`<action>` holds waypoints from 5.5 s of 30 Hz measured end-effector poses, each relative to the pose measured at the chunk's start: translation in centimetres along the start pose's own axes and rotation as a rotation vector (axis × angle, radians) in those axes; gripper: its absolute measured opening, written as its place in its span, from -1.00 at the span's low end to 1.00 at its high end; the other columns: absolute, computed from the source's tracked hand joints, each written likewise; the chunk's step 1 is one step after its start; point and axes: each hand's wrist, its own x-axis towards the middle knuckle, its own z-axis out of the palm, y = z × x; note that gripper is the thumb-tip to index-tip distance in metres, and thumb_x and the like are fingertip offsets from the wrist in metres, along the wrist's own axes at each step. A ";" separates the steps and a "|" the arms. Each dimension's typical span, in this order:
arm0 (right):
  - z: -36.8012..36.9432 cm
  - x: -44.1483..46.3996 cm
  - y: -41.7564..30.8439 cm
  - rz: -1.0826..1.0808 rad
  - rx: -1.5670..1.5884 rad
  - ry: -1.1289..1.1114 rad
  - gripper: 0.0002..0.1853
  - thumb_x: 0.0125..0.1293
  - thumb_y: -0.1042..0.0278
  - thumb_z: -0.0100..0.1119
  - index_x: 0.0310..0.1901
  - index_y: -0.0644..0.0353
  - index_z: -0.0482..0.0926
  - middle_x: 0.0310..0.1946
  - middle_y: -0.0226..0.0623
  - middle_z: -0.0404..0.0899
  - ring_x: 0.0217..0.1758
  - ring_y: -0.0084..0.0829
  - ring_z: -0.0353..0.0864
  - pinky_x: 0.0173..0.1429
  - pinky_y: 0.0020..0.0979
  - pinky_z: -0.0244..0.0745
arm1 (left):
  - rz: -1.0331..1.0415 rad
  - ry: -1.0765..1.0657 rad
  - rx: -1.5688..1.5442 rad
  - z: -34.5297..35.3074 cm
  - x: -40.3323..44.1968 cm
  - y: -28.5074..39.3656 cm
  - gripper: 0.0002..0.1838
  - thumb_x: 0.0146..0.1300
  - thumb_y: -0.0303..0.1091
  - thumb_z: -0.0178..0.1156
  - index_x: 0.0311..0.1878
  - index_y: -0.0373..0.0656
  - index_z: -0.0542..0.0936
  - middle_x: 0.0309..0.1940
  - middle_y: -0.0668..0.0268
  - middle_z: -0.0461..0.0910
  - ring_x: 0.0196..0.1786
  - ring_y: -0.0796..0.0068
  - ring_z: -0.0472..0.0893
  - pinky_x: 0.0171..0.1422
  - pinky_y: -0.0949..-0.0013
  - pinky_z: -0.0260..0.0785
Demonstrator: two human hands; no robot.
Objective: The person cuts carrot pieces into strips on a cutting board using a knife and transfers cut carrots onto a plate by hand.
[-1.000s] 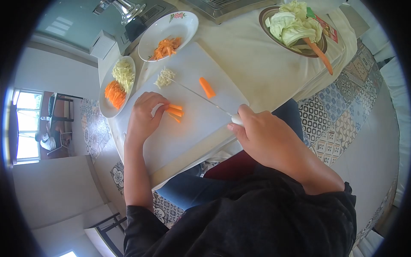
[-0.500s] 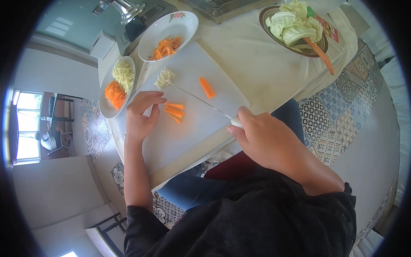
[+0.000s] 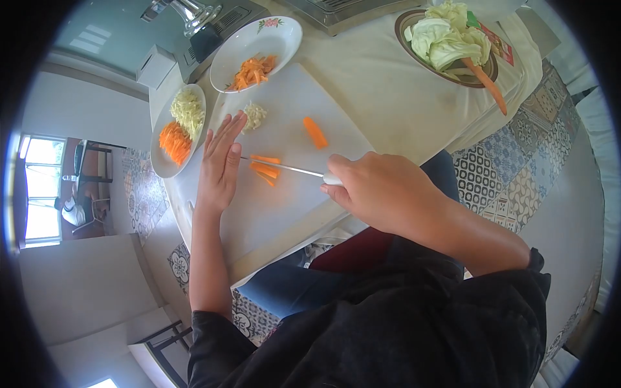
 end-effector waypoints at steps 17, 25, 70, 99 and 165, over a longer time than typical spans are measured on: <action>0.6 1.1 0.1 -0.051 -0.108 0.026 -0.73 0.42 0.15 0.12 -0.24 0.22 0.48 -0.58 -0.11 0.60 -0.47 -0.01 0.65 -0.38 -0.06 0.53 | -0.038 -0.104 0.073 0.8 0.1 -0.7 -0.44 0.60 0.01 -0.29 0.53 0.01 0.26 0.52 0.24 0.24 0.60 0.13 0.09 0.65 -0.02 -0.24; -0.3 1.6 -0.4 -0.024 -0.054 -0.058 -0.73 0.44 0.19 0.08 -0.23 0.28 0.49 -0.53 -0.04 0.62 -0.42 0.05 0.65 -0.30 -0.02 0.53 | -0.061 -0.128 0.078 1.0 -0.1 -1.0 -0.43 0.61 0.02 -0.34 0.58 0.07 0.15 0.57 0.28 0.14 0.63 0.17 0.02 0.66 -0.01 -0.31; 2.9 0.1 -0.6 -0.052 0.112 -0.028 -0.64 0.46 0.19 0.02 -0.20 0.44 0.39 -0.48 0.20 0.60 -0.44 0.11 0.65 -0.30 -0.05 0.53 | -0.324 0.243 0.208 5.7 -6.6 8.1 -0.56 0.35 -0.20 0.16 0.24 -0.17 0.51 0.37 0.26 0.40 0.48 0.17 0.29 0.58 -0.10 -0.01; 2.6 -1.5 0.3 0.024 0.125 -0.002 -0.73 0.37 0.22 0.10 -0.15 0.30 0.42 -0.43 0.10 0.63 -0.28 0.16 0.64 -0.17 0.07 0.50 | -0.109 0.162 0.096 2.1 -5.8 5.1 -0.80 0.24 -0.40 0.27 -0.07 -0.11 0.65 0.10 0.21 0.61 0.19 0.10 0.55 0.27 0.13 0.43; -0.4 -2.6 -0.7 -0.156 -0.166 -0.158 -0.71 0.52 0.27 -0.04 -0.22 0.38 0.31 -0.60 0.08 0.58 -0.52 0.07 0.65 -0.48 -0.07 0.55 | -0.588 0.558 0.301 7.5 -5.2 9.9 -0.84 0.16 -0.30 0.39 -0.16 0.06 0.74 -0.07 0.55 0.69 0.17 0.31 0.54 0.51 -0.09 -0.05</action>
